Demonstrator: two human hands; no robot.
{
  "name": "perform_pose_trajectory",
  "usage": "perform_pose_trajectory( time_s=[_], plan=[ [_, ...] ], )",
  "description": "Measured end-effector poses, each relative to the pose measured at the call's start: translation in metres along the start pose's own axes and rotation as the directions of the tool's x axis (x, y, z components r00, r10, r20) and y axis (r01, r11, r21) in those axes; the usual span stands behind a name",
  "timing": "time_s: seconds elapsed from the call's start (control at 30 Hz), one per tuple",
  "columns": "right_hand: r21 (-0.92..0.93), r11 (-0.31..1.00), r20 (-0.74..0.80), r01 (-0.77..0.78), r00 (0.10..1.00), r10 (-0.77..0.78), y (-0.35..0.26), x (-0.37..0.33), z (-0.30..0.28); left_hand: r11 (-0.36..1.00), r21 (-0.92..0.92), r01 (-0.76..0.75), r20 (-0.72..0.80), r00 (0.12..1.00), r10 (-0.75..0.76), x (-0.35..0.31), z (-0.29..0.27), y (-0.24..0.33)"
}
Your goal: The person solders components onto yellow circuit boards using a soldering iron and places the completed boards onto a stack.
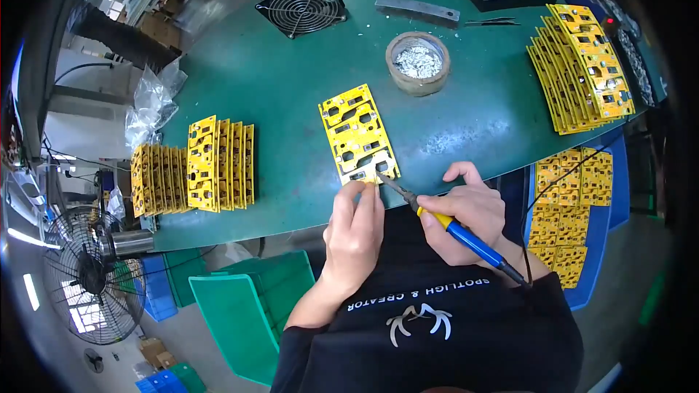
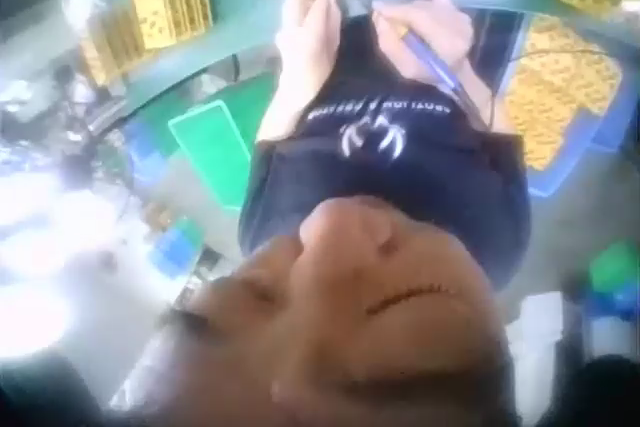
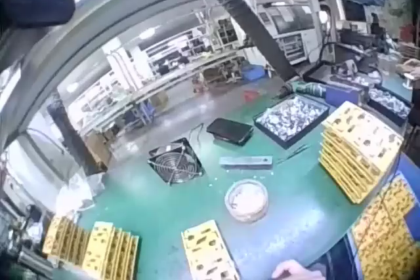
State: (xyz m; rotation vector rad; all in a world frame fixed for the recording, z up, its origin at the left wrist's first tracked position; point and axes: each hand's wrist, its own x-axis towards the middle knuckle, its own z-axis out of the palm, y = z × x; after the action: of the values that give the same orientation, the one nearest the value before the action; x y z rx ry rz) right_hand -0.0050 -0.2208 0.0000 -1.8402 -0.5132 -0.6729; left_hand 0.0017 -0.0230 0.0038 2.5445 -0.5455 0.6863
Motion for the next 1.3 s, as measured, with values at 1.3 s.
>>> perform_pose_trajectory(
  time_s=[1.3],
  plan=[
    [-0.014,1.0,-0.001,0.012,1.0,-0.012,0.0,0.001,0.005,0.997,0.067,-0.044,0.16,0.987,0.033,0.001,-0.005,-0.016]
  ],
)
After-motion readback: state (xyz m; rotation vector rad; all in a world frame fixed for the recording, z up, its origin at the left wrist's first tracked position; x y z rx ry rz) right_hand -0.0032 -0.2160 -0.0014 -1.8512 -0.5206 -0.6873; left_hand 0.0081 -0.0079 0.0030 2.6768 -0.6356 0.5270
